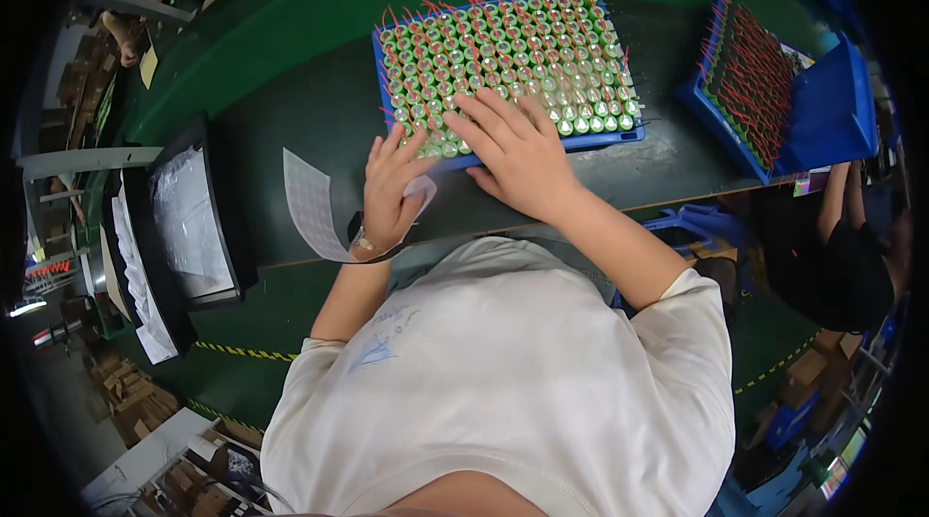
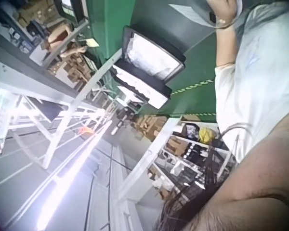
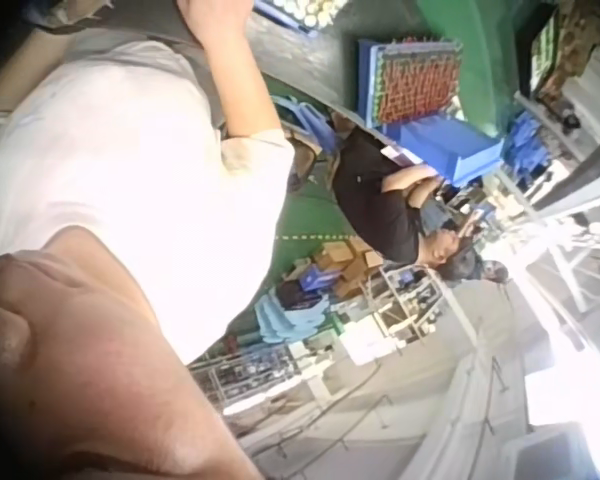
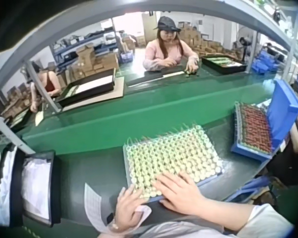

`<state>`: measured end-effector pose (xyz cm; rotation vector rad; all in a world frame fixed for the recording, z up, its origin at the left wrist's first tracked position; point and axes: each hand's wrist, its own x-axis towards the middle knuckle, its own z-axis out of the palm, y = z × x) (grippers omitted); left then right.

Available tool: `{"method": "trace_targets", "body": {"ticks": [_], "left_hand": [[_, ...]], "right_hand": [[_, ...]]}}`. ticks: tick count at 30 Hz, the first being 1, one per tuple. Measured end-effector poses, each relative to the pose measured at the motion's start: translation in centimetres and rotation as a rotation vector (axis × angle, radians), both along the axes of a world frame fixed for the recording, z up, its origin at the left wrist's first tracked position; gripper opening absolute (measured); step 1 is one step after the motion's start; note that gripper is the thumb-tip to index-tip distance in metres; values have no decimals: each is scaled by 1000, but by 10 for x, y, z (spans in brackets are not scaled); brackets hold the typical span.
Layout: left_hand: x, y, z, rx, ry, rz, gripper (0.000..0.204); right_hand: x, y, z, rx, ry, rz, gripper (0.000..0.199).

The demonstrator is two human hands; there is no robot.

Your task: The person peels circular black stickers from a backing sheet and attaches them one by one onto battery cells arranged in a tray by hand.

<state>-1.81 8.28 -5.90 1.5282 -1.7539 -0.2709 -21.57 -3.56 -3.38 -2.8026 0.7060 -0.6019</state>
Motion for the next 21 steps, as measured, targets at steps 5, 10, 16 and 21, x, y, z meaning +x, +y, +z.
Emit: {"method": "trace_targets", "body": {"ticks": [5,10,16,21], "left_hand": [[-6,-12,-23,-52,-23,15,34],[-13,-7,-22,-123,-47,71,27],[-10,-6,-27,-117,-20,66,22],[-2,2,-3,-80,-225,3,15]], "right_hand": [[8,2,2,-36,28,-79,69],[9,4,0,-44,4,-111,69],[9,6,-15,-122,-79,-116,65],[-2,-1,-9,-9,-79,7,72]]}}
